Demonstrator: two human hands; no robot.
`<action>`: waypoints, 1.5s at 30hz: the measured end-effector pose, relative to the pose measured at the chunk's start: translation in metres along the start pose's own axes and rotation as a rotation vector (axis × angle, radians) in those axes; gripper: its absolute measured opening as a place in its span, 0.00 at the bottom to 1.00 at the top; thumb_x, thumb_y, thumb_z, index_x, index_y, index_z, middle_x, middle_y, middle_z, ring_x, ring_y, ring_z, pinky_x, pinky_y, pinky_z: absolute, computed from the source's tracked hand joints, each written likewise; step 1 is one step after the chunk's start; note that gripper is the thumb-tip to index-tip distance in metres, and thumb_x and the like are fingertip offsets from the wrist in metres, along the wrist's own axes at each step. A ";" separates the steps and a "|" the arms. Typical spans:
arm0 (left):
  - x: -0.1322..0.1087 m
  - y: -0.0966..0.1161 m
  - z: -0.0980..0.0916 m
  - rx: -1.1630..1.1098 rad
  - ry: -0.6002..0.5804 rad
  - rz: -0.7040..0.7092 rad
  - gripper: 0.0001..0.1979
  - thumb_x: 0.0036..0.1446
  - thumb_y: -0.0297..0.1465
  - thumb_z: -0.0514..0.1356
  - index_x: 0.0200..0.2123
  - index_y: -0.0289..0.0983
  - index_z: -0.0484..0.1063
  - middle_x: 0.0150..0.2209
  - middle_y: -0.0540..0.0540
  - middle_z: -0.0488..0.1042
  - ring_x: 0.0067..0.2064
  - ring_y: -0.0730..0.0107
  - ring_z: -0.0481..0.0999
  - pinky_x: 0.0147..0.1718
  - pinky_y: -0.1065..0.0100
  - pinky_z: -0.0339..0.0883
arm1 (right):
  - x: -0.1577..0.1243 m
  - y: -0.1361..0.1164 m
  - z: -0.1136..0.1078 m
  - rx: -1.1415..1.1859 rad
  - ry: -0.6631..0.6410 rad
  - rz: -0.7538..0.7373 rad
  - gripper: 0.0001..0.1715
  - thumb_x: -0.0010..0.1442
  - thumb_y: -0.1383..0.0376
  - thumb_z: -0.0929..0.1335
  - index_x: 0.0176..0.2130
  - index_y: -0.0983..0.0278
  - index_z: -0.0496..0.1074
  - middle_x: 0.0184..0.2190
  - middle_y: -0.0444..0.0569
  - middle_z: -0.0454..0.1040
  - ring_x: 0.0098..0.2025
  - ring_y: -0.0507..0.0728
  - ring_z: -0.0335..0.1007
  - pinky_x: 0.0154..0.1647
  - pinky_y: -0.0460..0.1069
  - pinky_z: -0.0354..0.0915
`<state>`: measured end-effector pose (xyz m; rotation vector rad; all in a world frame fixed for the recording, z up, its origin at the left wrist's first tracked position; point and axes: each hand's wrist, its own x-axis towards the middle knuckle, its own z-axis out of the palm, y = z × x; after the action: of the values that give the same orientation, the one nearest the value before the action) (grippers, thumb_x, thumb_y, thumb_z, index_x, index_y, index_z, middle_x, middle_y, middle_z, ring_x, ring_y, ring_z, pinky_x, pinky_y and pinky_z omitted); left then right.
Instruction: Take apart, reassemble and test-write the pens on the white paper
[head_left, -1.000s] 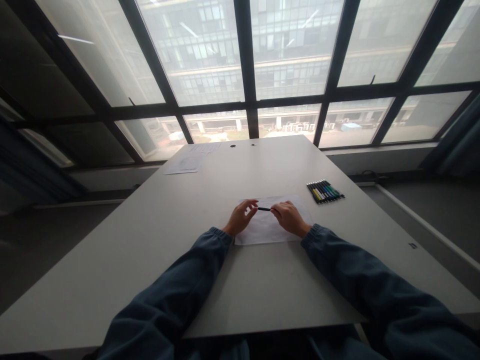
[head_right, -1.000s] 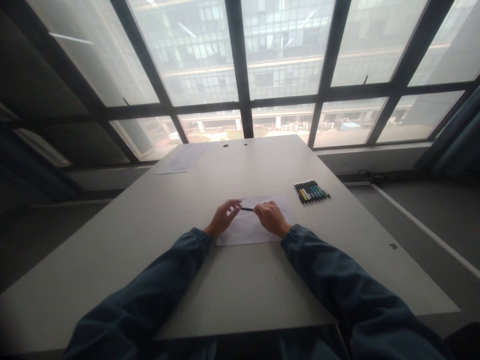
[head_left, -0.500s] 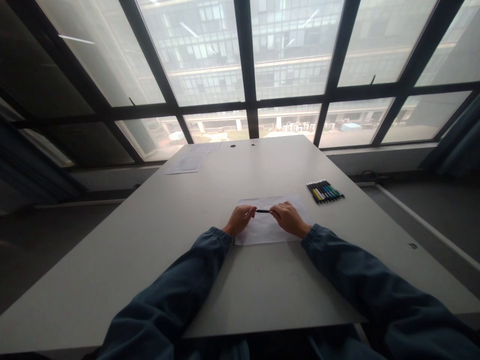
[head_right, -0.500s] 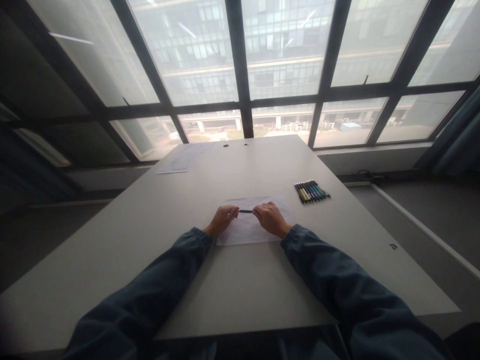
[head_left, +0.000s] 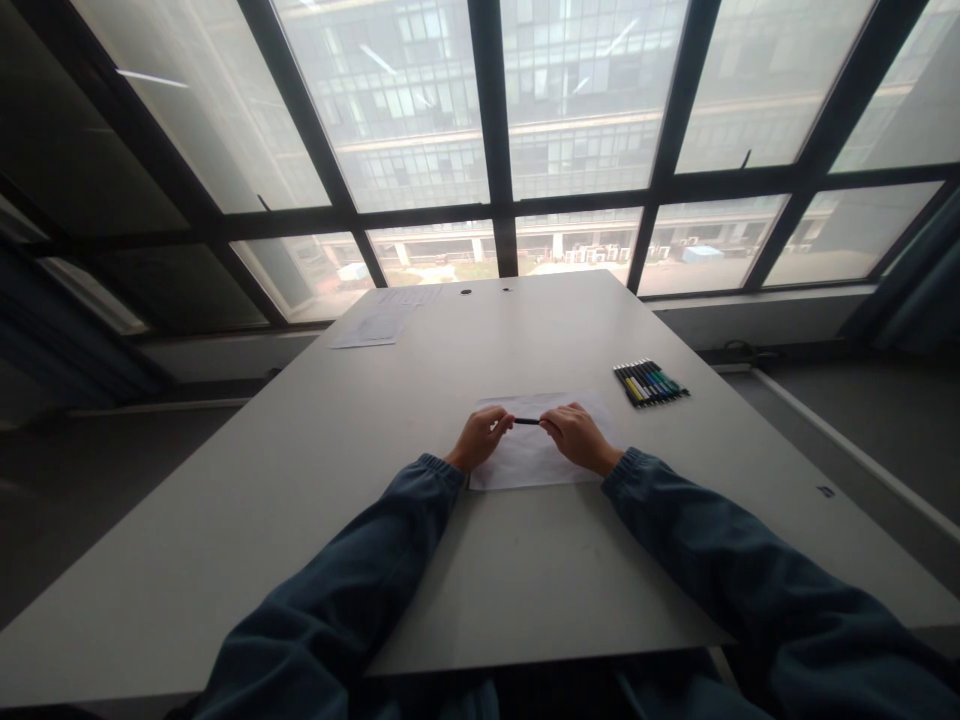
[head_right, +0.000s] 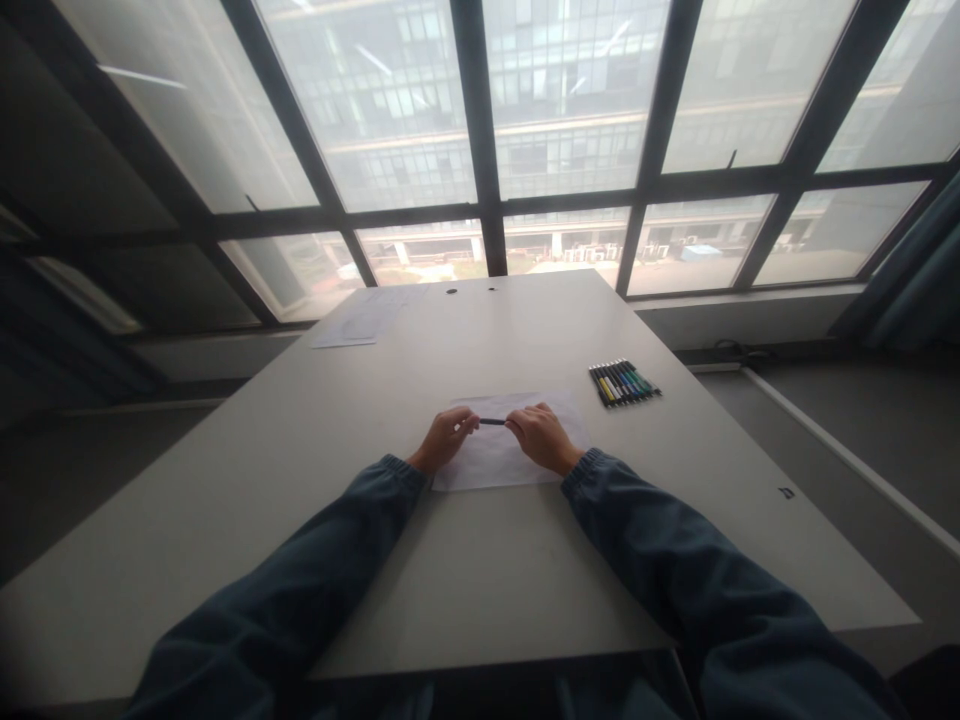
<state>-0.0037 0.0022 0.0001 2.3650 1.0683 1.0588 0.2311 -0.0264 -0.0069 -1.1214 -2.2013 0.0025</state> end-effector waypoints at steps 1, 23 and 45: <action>0.000 0.001 0.000 0.000 0.004 0.006 0.22 0.67 0.44 0.52 0.26 0.35 0.72 0.26 0.48 0.72 0.29 0.71 0.69 0.30 0.70 0.61 | 0.000 0.000 0.000 0.000 0.000 0.002 0.14 0.70 0.63 0.62 0.35 0.64 0.73 0.30 0.48 0.77 0.32 0.54 0.70 0.43 0.49 0.56; 0.002 0.002 0.002 -0.021 0.059 0.086 0.06 0.62 0.33 0.60 0.36 0.37 0.75 0.32 0.47 0.75 0.36 0.68 0.73 0.32 0.69 0.67 | 0.000 0.000 -0.002 -0.003 -0.003 0.018 0.13 0.69 0.64 0.63 0.36 0.64 0.73 0.29 0.48 0.77 0.32 0.54 0.69 0.42 0.49 0.54; 0.001 0.002 0.000 -0.025 0.053 -0.012 0.22 0.67 0.41 0.52 0.26 0.36 0.73 0.27 0.47 0.74 0.32 0.70 0.71 0.34 0.68 0.64 | 0.000 0.000 -0.003 -0.001 -0.007 0.021 0.13 0.70 0.64 0.62 0.36 0.64 0.73 0.29 0.48 0.77 0.32 0.54 0.69 0.42 0.49 0.55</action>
<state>-0.0019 0.0017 0.0015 2.3202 1.0802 1.1301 0.2330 -0.0269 -0.0047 -1.1470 -2.1959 0.0140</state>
